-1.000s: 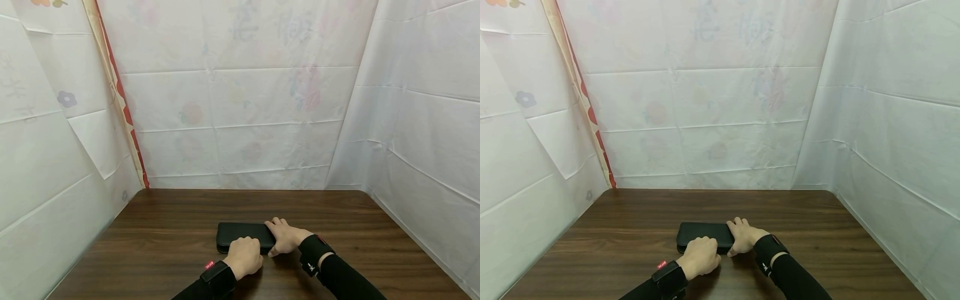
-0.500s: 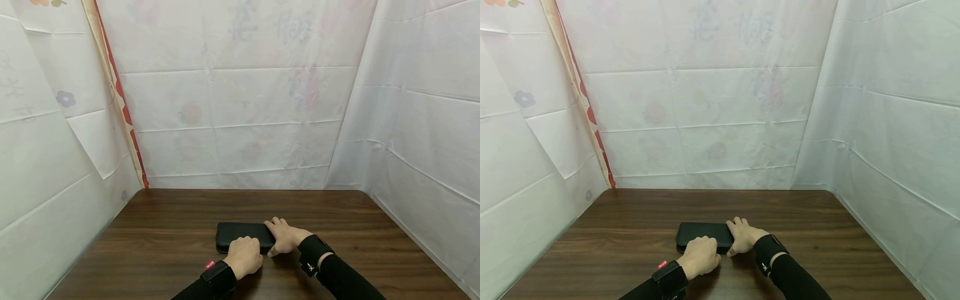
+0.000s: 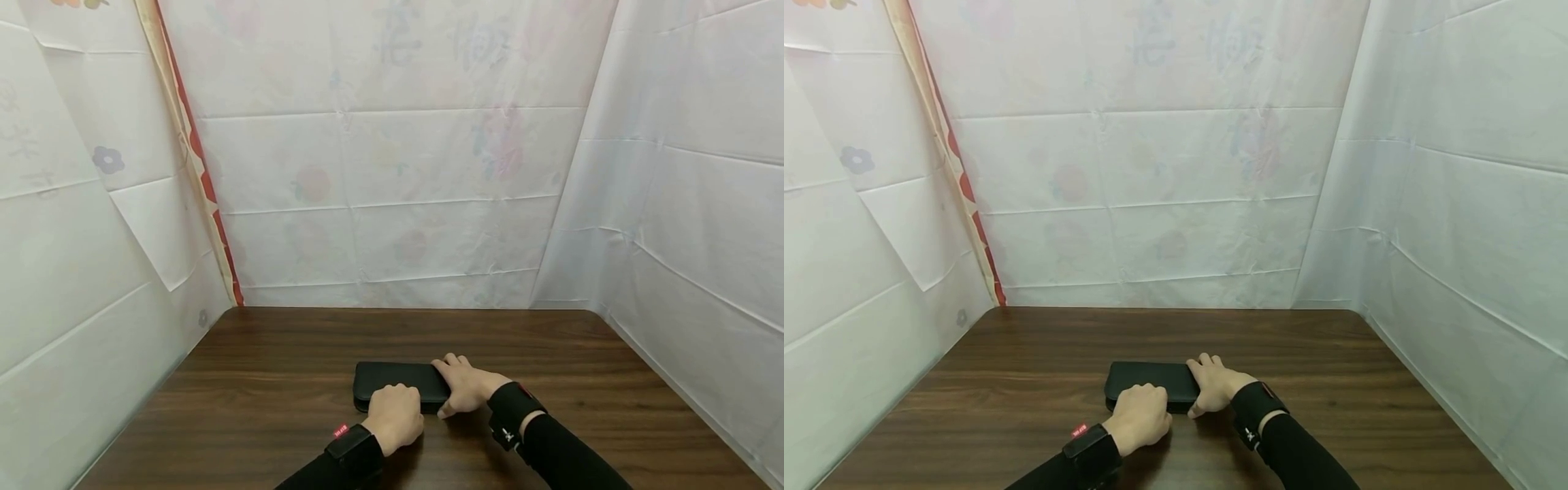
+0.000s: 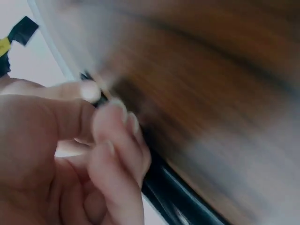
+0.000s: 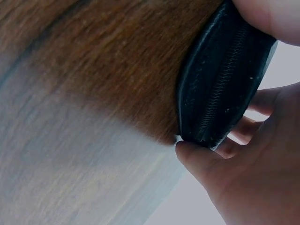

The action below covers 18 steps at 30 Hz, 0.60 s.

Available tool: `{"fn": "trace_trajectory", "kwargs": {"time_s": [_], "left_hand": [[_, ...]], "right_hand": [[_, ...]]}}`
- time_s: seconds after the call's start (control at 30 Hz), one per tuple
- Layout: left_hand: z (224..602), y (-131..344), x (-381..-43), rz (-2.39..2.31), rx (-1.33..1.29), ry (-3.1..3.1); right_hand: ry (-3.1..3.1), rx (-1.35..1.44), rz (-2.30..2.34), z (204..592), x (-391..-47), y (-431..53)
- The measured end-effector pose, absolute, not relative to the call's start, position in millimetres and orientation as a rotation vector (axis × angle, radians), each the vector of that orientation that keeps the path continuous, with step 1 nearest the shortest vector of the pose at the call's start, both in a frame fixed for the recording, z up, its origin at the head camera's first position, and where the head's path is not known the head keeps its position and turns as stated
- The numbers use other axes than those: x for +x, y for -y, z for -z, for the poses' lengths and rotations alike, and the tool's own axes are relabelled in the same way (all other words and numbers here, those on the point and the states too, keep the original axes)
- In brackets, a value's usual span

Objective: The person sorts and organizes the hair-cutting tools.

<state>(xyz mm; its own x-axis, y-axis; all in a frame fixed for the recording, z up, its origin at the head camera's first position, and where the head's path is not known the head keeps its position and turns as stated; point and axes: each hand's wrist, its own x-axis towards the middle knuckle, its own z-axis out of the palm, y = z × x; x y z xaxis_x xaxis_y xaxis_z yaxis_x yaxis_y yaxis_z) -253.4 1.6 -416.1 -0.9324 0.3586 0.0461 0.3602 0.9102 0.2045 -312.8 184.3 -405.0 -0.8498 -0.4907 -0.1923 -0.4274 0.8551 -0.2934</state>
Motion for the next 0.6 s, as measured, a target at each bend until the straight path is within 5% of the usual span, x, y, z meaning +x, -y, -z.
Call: {"fn": "trace_trajectory", "kwargs": {"time_s": [0.6], "left_hand": [[414.6, 23.7, -250.9, 0.396, -0.581, 3.070]], "right_hand": [[-2.760, -0.692, 0.331, 402.7, -310.7, -182.9]]}}
